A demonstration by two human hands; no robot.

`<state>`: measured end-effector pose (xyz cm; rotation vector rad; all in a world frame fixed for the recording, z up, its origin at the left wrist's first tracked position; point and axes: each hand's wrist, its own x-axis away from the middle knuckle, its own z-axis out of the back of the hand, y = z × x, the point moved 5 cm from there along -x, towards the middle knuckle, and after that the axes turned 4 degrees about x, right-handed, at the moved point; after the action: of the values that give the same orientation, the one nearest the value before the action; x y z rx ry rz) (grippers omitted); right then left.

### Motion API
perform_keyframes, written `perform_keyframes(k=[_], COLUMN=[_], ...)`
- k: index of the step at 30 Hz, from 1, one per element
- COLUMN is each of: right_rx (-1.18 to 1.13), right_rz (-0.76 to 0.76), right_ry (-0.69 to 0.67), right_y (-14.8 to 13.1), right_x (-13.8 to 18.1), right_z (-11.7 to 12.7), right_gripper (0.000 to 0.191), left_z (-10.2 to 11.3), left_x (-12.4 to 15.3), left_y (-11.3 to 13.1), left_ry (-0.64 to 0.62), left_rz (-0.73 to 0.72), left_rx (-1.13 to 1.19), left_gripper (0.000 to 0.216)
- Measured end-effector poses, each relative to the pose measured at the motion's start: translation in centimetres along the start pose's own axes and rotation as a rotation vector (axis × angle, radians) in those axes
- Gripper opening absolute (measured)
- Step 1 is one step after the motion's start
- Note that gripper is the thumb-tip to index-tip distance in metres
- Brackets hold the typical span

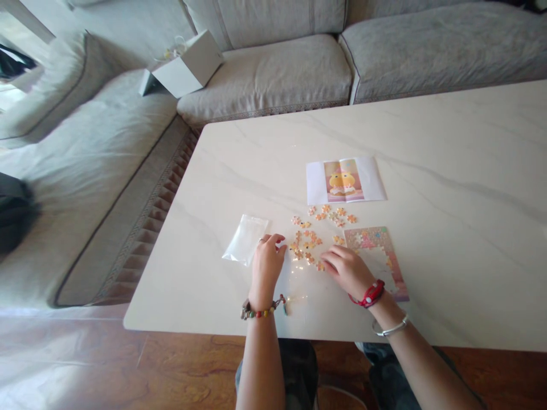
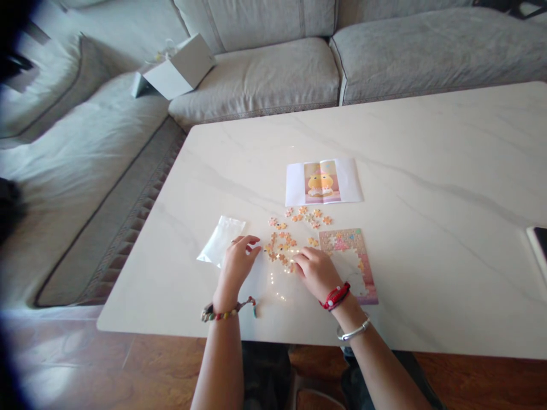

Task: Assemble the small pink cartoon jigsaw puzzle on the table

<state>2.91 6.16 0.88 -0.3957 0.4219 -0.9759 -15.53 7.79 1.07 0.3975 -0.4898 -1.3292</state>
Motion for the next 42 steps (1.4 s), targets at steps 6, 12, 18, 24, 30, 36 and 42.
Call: perform_keyframes(k=[6,12,18,24,30,36,42], right_rx=[0.024,0.029,0.024,0.026,0.084,0.076,0.076], right_rz=[-0.014,-0.018,-0.035,0.034,0.023,0.029,0.001], right_ry=[0.001,0.049,0.002,-0.031,-0.065,-0.072,-0.016], right_y=[0.4,0.9,0.7,-0.6,-0.6,-0.2,0.4], right_x=[0.3,0.5,0.5,0.2,0.2,0.3,0.2], right_z=[0.3,1.2,0.9,0.1,-0.2,-0.4,0.5], right_gripper=[0.017,0.019,0.017,0.010,0.010,0.004,0.007], left_z=[-0.5,-1.3,-1.4,-1.7,-2.2,-2.0,-1.6], left_x=[0.1,0.1,-0.2,-0.5,-0.6,-0.7,-0.7], left_y=[1.5,2.2,1.8,1.8,1.7,1.6,1.5], left_ry=[0.023,0.061,0.059,0.078,0.064,0.044,0.072], left_rz=[-0.039,-0.074,-0.023,-0.006,-0.002,-0.004,0.007], left_rx=[0.015,0.024,0.016,-0.008,0.007,0.020,0.027], left_gripper=[0.017,0.017,0.018,0.021,0.014,0.011,0.015])
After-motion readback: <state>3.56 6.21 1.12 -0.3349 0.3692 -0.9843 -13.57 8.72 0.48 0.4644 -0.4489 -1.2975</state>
